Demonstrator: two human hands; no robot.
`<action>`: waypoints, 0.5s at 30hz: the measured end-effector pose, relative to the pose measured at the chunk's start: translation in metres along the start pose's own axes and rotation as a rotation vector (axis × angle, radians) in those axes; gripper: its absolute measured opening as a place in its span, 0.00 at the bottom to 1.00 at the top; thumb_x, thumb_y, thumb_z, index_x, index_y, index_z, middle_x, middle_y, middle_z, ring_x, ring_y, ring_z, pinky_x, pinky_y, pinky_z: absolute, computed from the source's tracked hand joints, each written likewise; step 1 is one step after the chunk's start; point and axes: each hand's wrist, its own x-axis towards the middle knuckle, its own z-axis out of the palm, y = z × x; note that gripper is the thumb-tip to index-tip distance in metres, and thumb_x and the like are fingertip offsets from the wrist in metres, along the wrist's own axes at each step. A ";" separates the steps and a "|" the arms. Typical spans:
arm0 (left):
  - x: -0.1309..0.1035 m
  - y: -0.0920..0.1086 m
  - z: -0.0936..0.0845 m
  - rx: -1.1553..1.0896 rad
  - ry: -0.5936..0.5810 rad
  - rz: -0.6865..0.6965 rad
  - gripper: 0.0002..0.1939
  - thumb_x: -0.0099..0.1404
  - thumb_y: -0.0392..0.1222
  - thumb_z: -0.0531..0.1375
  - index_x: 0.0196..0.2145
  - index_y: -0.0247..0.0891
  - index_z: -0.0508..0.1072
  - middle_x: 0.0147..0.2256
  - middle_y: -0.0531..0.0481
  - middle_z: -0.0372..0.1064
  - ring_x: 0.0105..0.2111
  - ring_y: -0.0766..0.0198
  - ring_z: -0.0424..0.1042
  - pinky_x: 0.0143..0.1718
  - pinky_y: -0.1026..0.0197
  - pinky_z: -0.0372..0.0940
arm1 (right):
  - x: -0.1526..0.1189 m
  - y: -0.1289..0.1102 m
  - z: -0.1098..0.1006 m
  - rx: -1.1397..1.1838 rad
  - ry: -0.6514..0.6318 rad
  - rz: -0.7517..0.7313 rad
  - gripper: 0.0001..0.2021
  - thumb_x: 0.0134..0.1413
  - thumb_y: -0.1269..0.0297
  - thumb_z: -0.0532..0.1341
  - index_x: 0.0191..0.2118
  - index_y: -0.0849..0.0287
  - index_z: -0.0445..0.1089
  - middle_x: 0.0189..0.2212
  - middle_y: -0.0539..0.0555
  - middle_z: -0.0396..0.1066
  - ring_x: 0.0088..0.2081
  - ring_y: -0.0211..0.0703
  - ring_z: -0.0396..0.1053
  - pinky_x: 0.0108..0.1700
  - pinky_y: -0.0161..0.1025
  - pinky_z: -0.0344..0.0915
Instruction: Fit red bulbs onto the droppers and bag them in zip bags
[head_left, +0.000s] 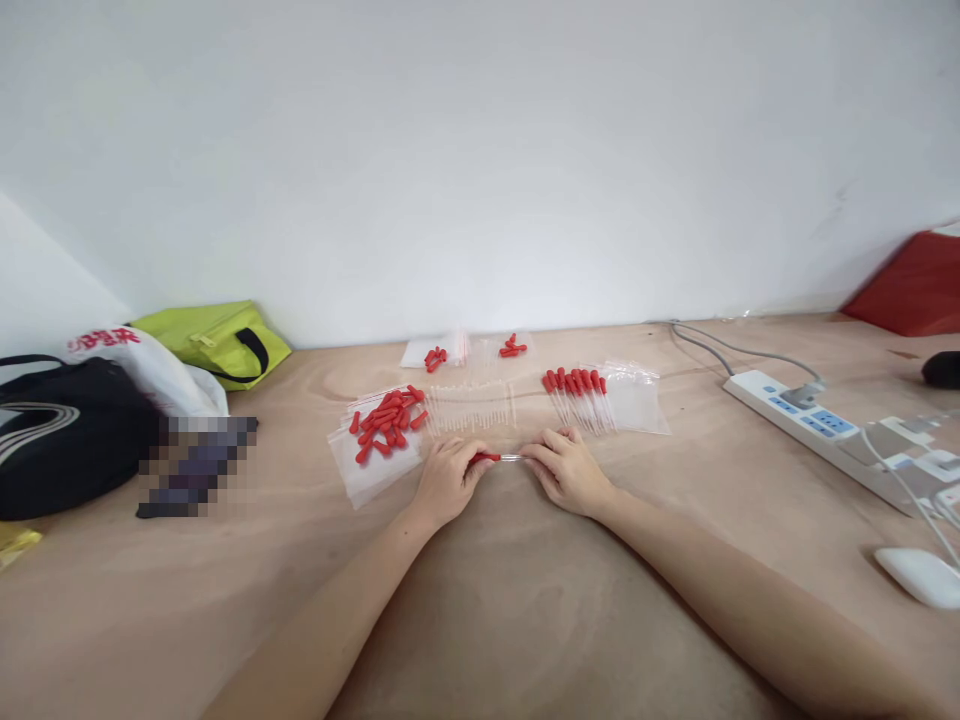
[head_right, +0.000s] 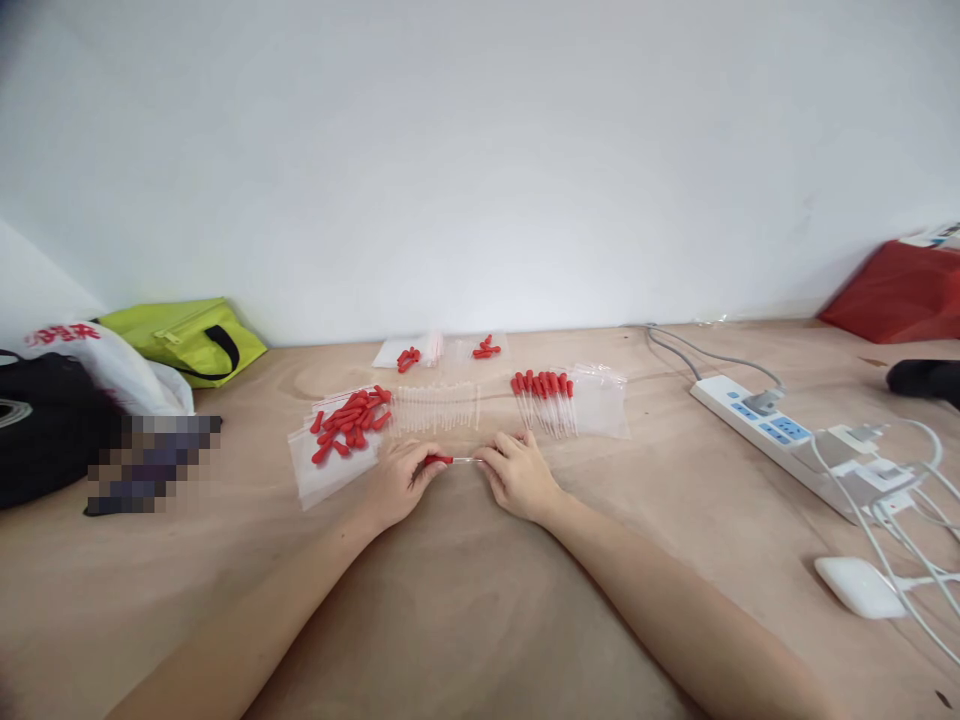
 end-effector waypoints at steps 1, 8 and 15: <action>0.000 0.001 -0.001 -0.010 -0.007 0.002 0.08 0.64 0.43 0.52 0.34 0.40 0.69 0.32 0.52 0.71 0.35 0.61 0.67 0.41 0.56 0.57 | 0.000 0.000 0.000 0.001 0.002 -0.002 0.10 0.58 0.69 0.49 0.39 0.59 0.67 0.33 0.54 0.67 0.35 0.39 0.63 0.40 0.40 0.50; 0.000 0.003 -0.004 -0.090 -0.061 0.128 0.11 0.65 0.44 0.51 0.35 0.41 0.71 0.31 0.52 0.73 0.33 0.62 0.68 0.41 0.56 0.55 | 0.000 0.002 -0.001 0.055 -0.007 -0.038 0.11 0.56 0.70 0.51 0.42 0.56 0.68 0.34 0.53 0.68 0.36 0.37 0.63 0.41 0.40 0.49; -0.001 0.008 -0.008 -0.102 -0.113 0.202 0.13 0.66 0.44 0.48 0.32 0.40 0.71 0.30 0.52 0.73 0.33 0.64 0.69 0.42 0.57 0.53 | 0.001 0.005 -0.001 0.042 -0.015 -0.081 0.13 0.55 0.72 0.51 0.40 0.53 0.70 0.33 0.52 0.68 0.34 0.36 0.63 0.41 0.40 0.47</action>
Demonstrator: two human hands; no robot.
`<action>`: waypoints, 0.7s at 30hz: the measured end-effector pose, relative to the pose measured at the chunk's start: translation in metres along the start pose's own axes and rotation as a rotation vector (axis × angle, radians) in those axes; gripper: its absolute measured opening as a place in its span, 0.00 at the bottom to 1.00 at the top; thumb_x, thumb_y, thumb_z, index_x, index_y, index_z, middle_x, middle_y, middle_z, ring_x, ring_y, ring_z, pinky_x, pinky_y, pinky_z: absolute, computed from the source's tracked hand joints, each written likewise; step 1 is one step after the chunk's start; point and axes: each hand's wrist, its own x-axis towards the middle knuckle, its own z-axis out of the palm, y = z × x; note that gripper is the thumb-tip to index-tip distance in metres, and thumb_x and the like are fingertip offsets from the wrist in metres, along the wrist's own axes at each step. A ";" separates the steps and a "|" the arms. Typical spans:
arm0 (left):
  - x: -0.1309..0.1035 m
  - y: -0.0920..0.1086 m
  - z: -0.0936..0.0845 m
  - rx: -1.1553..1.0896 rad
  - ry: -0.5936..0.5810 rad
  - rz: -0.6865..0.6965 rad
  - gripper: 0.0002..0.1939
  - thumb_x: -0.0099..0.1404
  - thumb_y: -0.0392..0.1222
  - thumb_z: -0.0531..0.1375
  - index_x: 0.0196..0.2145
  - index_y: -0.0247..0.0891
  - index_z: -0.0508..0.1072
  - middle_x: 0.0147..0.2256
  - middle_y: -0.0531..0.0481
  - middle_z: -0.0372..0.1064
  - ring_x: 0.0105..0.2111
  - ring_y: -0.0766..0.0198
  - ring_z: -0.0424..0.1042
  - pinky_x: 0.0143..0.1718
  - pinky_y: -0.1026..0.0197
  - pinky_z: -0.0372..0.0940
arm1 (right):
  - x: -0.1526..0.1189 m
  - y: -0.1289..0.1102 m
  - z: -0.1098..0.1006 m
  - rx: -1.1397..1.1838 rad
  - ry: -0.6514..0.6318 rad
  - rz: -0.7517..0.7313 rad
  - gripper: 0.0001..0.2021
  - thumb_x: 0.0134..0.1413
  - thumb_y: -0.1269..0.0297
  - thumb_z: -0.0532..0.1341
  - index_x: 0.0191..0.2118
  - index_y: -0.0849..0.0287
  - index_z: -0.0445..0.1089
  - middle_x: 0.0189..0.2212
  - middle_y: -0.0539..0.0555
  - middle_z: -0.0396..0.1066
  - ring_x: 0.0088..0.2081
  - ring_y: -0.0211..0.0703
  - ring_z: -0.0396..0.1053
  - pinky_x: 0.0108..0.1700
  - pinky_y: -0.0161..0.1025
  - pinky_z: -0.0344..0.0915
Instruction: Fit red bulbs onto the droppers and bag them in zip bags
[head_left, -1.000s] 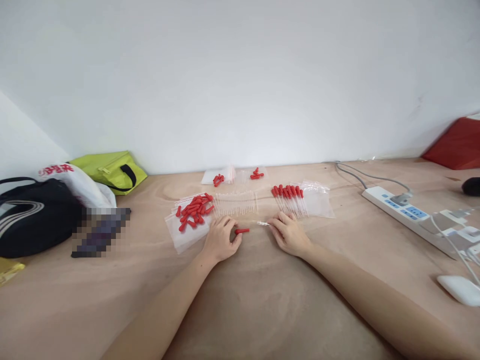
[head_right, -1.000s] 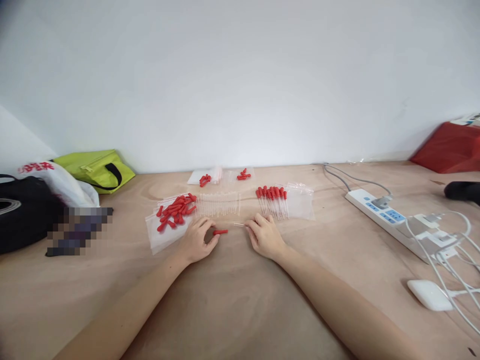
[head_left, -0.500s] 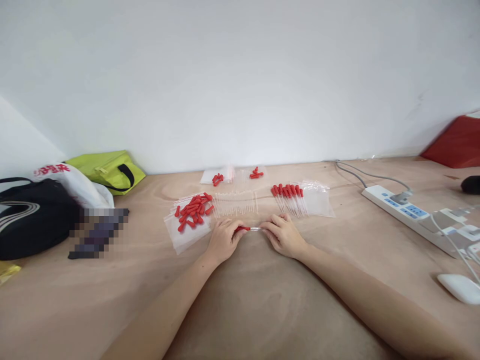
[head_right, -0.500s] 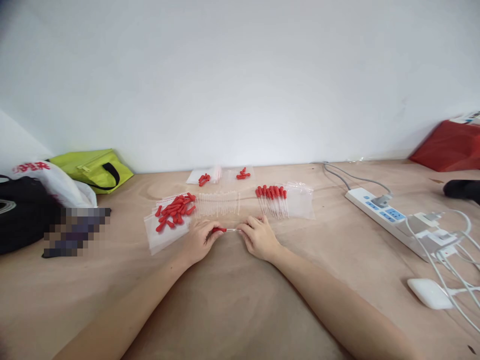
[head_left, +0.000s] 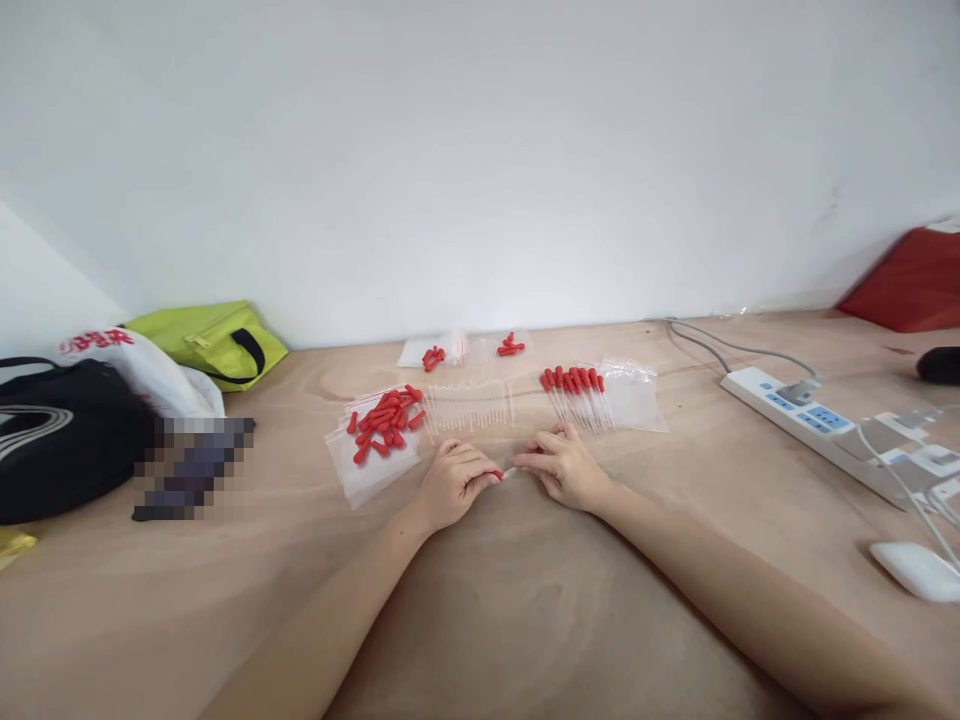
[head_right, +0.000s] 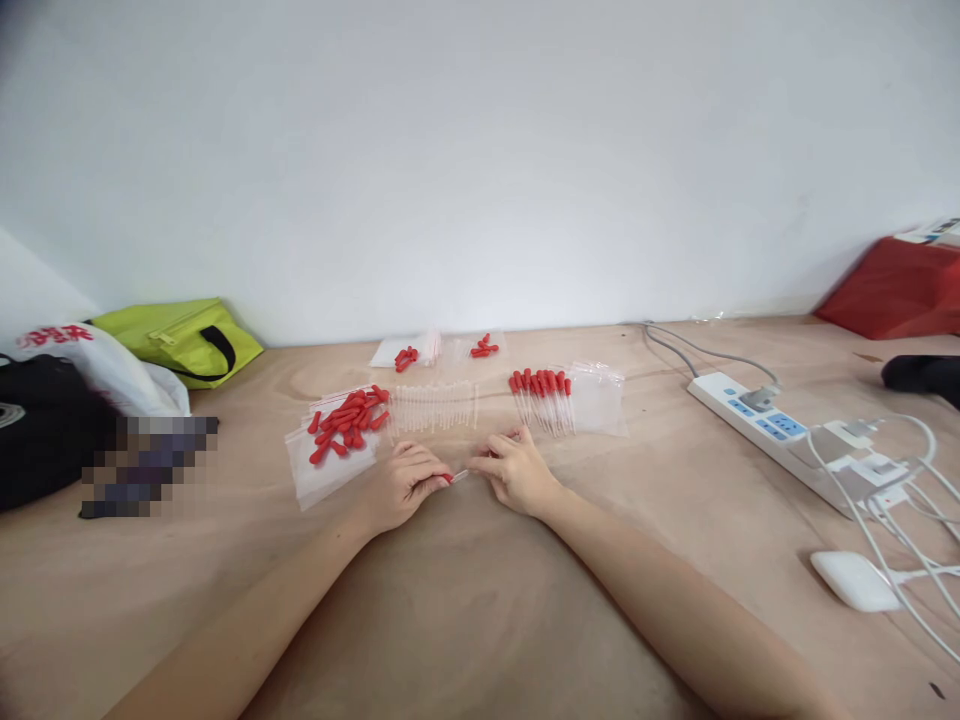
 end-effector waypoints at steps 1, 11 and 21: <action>0.000 0.001 0.000 0.006 0.004 0.002 0.14 0.66 0.44 0.48 0.32 0.40 0.71 0.30 0.52 0.73 0.33 0.64 0.69 0.42 0.57 0.53 | 0.000 0.000 0.000 -0.009 0.004 -0.001 0.13 0.55 0.73 0.51 0.39 0.53 0.70 0.32 0.52 0.68 0.34 0.36 0.63 0.41 0.41 0.47; 0.000 -0.004 0.001 0.029 0.058 0.012 0.13 0.65 0.44 0.50 0.31 0.39 0.72 0.28 0.52 0.73 0.30 0.65 0.70 0.42 0.56 0.54 | 0.001 -0.009 0.000 -0.108 0.006 -0.010 0.12 0.55 0.72 0.50 0.36 0.57 0.70 0.28 0.51 0.67 0.28 0.35 0.59 0.37 0.40 0.44; -0.001 -0.002 0.001 0.067 0.062 0.033 0.11 0.63 0.43 0.51 0.29 0.38 0.70 0.26 0.51 0.71 0.28 0.65 0.68 0.44 0.55 0.54 | 0.007 -0.021 0.002 -0.028 -0.020 0.019 0.11 0.55 0.72 0.49 0.32 0.59 0.68 0.27 0.51 0.68 0.27 0.34 0.61 0.34 0.38 0.44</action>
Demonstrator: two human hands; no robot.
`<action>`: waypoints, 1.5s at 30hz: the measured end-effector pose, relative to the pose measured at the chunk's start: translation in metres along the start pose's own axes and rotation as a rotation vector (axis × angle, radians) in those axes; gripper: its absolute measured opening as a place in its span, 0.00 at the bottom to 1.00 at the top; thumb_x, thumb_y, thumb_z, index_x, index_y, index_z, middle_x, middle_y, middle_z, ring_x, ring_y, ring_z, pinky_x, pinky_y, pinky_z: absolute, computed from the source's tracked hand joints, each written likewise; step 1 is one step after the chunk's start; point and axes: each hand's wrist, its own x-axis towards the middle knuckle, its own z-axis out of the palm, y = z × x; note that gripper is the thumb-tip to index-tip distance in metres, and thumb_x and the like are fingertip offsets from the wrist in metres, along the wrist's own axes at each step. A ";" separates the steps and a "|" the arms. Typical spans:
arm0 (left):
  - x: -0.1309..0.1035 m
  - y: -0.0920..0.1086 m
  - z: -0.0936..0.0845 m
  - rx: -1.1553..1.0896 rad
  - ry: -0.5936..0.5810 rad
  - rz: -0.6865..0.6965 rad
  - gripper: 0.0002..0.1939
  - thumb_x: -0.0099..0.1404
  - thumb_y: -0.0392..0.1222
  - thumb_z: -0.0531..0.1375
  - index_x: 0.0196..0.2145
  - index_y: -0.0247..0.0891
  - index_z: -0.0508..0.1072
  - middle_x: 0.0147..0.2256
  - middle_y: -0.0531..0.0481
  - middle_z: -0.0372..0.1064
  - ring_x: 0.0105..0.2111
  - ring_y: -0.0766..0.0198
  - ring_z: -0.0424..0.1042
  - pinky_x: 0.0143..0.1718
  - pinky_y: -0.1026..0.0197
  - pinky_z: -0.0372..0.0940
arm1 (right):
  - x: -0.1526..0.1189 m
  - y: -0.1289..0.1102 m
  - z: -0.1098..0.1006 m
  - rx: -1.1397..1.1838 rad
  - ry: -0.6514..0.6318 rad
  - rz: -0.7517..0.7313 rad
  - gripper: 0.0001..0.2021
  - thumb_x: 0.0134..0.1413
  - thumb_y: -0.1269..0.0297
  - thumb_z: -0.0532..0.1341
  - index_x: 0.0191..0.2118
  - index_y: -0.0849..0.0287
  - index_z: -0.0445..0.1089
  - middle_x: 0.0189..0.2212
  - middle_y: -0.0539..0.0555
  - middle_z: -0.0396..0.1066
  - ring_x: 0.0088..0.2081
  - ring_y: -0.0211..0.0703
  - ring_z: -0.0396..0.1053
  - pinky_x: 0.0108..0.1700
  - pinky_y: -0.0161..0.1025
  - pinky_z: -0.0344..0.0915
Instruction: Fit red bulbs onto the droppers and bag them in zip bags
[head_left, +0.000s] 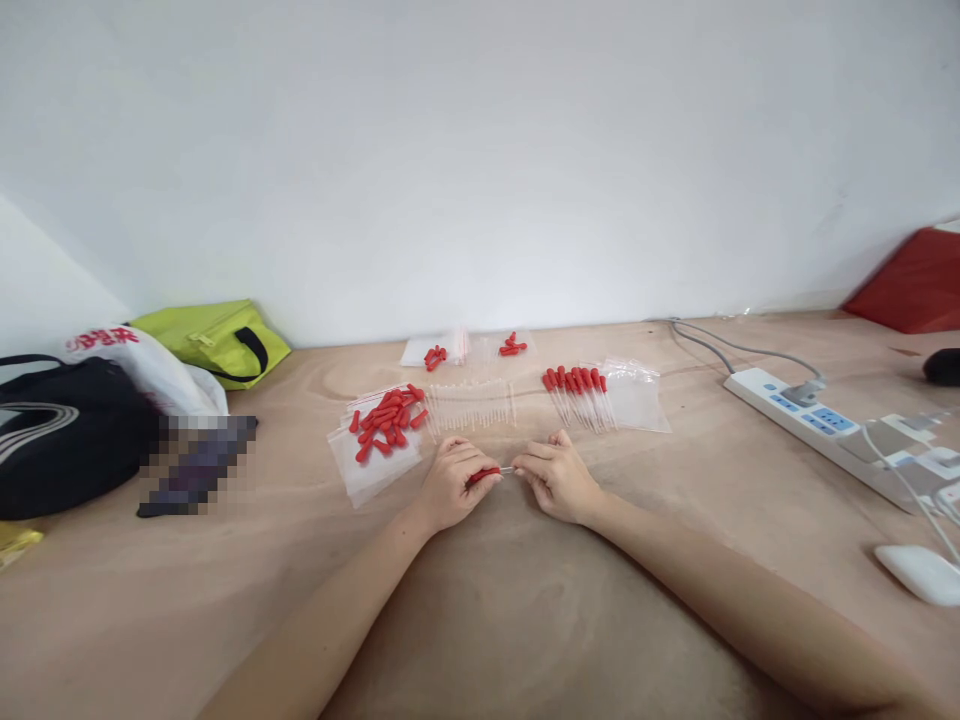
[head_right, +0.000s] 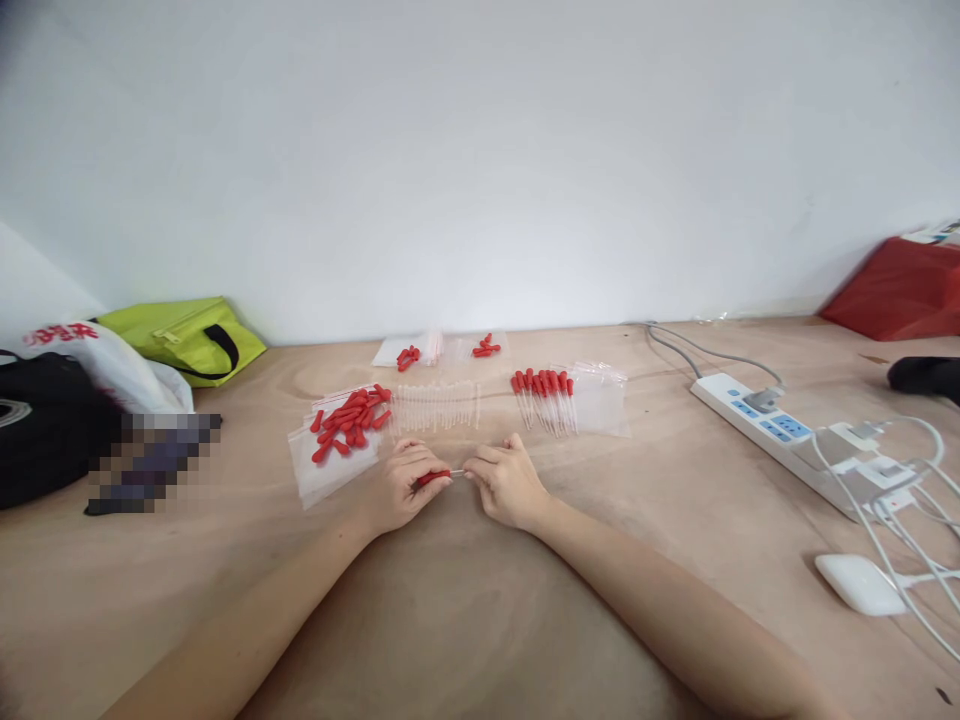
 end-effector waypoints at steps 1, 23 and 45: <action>0.000 0.000 0.000 0.003 0.007 -0.007 0.11 0.63 0.43 0.51 0.29 0.38 0.70 0.26 0.51 0.71 0.28 0.65 0.68 0.44 0.55 0.54 | 0.001 -0.001 0.001 0.003 -0.001 0.004 0.11 0.55 0.72 0.49 0.32 0.59 0.68 0.26 0.51 0.68 0.27 0.34 0.61 0.34 0.38 0.44; -0.005 -0.018 0.002 -0.021 0.098 -0.113 0.14 0.60 0.49 0.56 0.43 0.45 0.70 0.35 0.50 0.73 0.38 0.60 0.68 0.47 0.52 0.54 | 0.004 0.008 -0.007 -0.258 -0.031 -0.018 0.09 0.53 0.70 0.52 0.34 0.58 0.69 0.28 0.55 0.68 0.34 0.43 0.59 0.35 0.41 0.44; -0.003 -0.021 0.003 0.019 0.026 -0.127 0.08 0.61 0.41 0.54 0.36 0.40 0.71 0.35 0.49 0.70 0.37 0.61 0.67 0.41 0.56 0.61 | 0.030 0.079 -0.006 -0.351 0.128 0.900 0.09 0.52 0.66 0.50 0.32 0.60 0.66 0.32 0.56 0.70 0.36 0.46 0.63 0.40 0.43 0.45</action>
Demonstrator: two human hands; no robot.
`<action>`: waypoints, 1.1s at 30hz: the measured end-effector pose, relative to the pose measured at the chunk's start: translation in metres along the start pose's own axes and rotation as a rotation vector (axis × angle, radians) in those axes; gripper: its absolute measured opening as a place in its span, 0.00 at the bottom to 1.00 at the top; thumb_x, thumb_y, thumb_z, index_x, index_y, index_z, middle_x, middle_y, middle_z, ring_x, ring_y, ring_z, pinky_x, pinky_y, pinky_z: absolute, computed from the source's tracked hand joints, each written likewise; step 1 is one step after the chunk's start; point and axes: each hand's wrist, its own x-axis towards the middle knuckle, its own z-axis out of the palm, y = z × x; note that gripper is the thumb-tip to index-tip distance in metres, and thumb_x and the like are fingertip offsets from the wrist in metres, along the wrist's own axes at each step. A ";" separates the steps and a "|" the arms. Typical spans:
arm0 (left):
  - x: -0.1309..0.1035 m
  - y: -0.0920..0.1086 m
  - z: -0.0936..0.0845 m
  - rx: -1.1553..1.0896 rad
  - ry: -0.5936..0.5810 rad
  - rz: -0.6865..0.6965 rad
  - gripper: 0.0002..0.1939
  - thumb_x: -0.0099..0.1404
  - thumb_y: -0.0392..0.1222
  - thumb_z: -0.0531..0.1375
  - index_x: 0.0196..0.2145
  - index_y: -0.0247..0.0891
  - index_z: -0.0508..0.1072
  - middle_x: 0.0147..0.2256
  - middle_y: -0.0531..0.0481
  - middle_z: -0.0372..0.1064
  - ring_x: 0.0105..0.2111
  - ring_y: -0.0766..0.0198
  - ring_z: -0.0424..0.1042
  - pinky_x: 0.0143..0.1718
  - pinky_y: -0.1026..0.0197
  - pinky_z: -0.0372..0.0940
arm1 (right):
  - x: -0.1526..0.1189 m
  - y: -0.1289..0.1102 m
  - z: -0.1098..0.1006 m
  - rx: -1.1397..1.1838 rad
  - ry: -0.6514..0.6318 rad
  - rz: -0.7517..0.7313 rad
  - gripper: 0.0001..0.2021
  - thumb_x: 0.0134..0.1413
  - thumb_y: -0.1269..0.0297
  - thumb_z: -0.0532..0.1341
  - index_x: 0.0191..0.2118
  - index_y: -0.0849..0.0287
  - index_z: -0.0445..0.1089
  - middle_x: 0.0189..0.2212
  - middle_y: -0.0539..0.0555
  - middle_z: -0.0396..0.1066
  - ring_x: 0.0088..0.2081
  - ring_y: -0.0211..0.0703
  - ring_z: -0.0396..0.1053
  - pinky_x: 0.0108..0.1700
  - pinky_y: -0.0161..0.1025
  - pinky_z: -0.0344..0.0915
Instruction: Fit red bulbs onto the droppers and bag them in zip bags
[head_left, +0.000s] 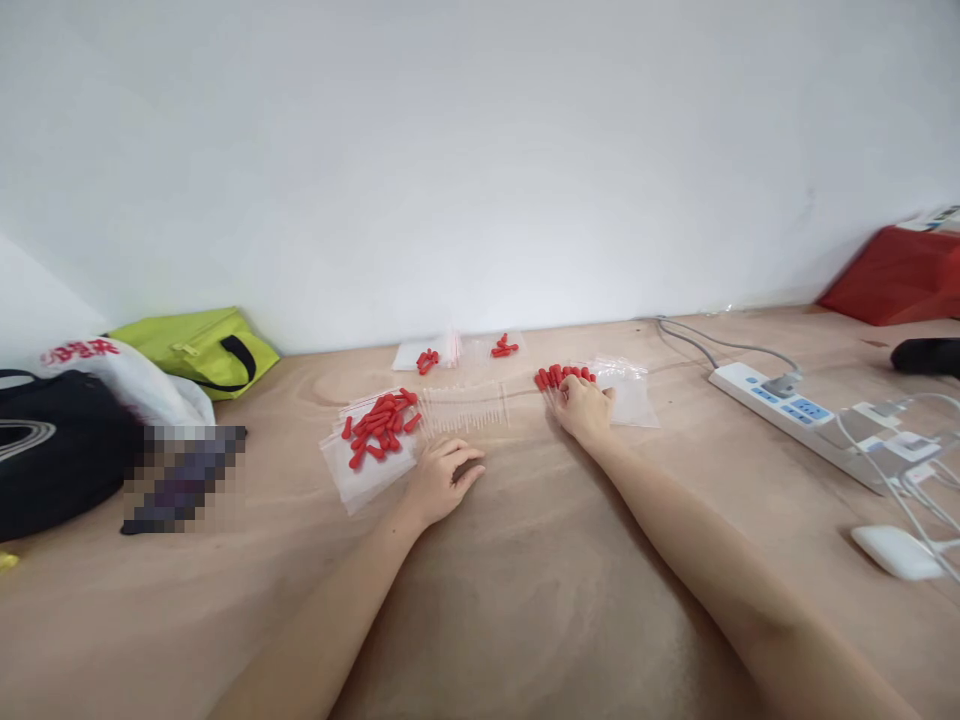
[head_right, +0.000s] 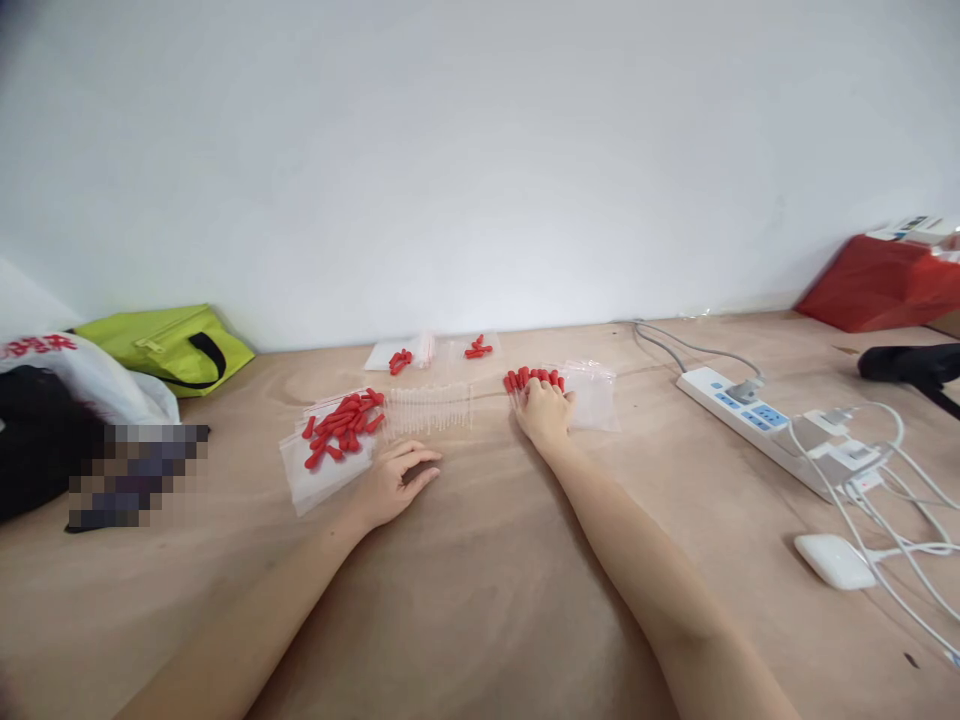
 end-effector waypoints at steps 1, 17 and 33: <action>0.000 0.000 0.000 0.001 0.002 0.003 0.08 0.61 0.41 0.54 0.36 0.40 0.71 0.34 0.49 0.70 0.37 0.61 0.67 0.41 0.56 0.61 | -0.001 -0.001 0.000 0.001 0.004 -0.015 0.10 0.53 0.65 0.50 0.32 0.60 0.67 0.33 0.56 0.70 0.37 0.47 0.63 0.40 0.43 0.45; -0.002 -0.026 -0.016 0.565 0.399 -0.471 0.08 0.57 0.45 0.58 0.31 0.40 0.73 0.36 0.45 0.68 0.39 0.50 0.62 0.39 0.50 0.53 | -0.008 -0.081 0.017 0.006 -0.262 0.025 0.14 0.50 0.70 0.50 0.44 0.65 0.63 0.36 0.63 0.70 0.42 0.51 0.66 0.43 0.45 0.49; 0.004 -0.019 -0.011 0.404 0.414 -0.304 0.05 0.60 0.39 0.54 0.33 0.38 0.68 0.36 0.45 0.69 0.42 0.51 0.63 0.43 0.49 0.52 | -0.008 -0.088 0.020 0.085 -0.329 0.097 0.15 0.51 0.61 0.51 0.34 0.63 0.72 0.34 0.62 0.72 0.38 0.51 0.67 0.46 0.50 0.47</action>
